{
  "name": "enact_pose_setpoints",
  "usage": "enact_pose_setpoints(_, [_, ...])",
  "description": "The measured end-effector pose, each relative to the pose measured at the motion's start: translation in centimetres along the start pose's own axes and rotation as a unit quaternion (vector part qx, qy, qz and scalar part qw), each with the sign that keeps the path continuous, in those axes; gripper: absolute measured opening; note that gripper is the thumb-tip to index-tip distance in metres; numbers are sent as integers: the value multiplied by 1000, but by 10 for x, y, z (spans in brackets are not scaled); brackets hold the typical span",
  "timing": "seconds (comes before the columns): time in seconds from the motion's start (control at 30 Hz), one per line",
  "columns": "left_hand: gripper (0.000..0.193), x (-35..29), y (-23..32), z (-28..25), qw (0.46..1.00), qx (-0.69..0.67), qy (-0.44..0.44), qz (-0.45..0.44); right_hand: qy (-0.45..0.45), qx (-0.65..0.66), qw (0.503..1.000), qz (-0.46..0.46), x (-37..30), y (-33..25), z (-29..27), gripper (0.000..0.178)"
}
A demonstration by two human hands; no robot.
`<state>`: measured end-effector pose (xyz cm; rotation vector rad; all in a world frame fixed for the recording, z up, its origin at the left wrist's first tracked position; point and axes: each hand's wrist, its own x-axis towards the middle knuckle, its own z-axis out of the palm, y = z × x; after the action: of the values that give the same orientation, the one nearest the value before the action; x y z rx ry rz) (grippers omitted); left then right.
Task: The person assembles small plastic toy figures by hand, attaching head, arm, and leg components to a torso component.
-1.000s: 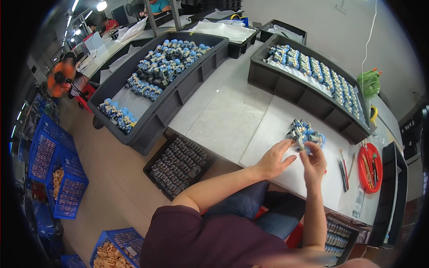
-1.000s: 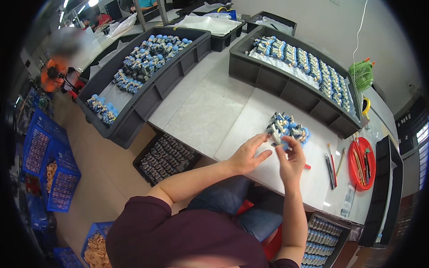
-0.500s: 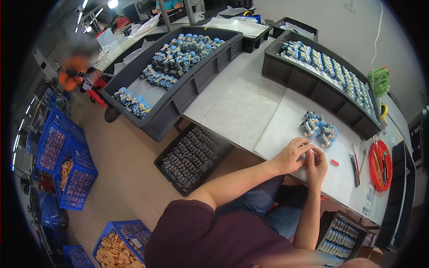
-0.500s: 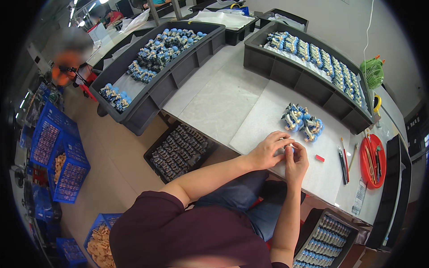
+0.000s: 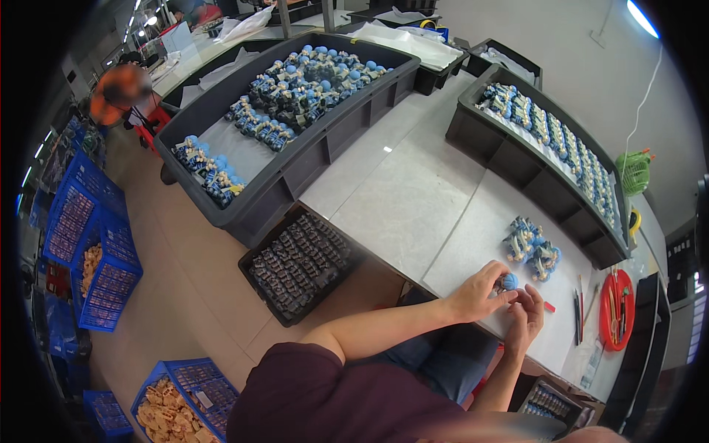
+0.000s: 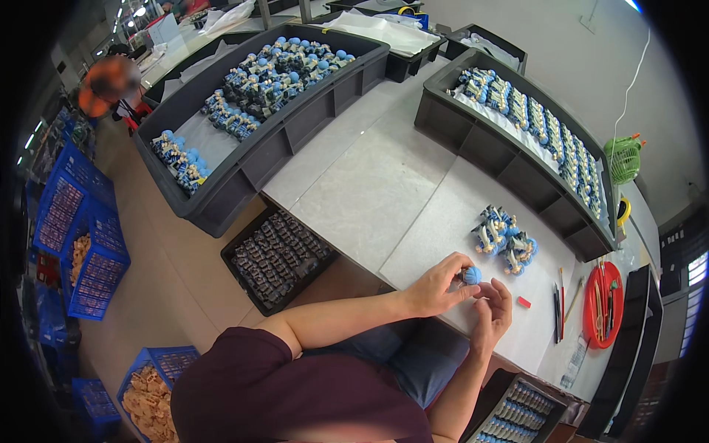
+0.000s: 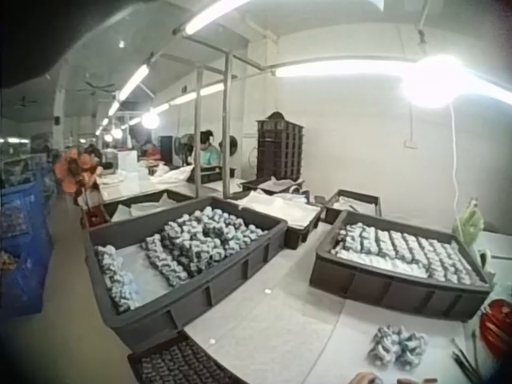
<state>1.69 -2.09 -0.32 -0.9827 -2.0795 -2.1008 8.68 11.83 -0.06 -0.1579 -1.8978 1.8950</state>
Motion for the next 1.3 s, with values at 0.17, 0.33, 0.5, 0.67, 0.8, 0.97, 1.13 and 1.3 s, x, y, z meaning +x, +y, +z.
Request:
enact_pose_setpoints(0.17, [33, -2, 2, 4, 997, -59, -25, -39, -45, -158, 986, -39, -3, -7, 10, 45])
enact_pose_setpoints(0.33, [25, 0, -1, 3, 980, -153, -77, -102, -69, -153, 985, -38, -6, 2, 1, 32])
enact_pose_setpoints(0.5, [27, 15, -17, 2, 957, -249, -46, -144, -49, -50, 997, -27, 8, 11, -2, 29])
enact_pose_setpoints(0.67, [33, 21, -5, -12, 958, -238, -53, -151, -68, -4, 998, -15, 13, 5, 6, 28])
enact_pose_setpoints(0.8, [31, 18, -6, -6, 949, -259, -42, -176, -73, 33, 997, 16, 6, 3, -3, 30])
enact_pose_setpoints(0.97, [31, 13, -4, -1, 944, -270, -19, -188, -99, 12, 995, 4, 0, 5, -7, 31])
enact_pose_setpoints(1.13, [31, 15, -6, -6, 937, -279, -10, -209, -92, -16, 996, 1, 0, -2, -2, 33])
enact_pose_setpoints(1.3, [28, 19, -8, -7, 933, -287, 9, -216, -99, -3, 995, 2, 4, 2, -2, 34])
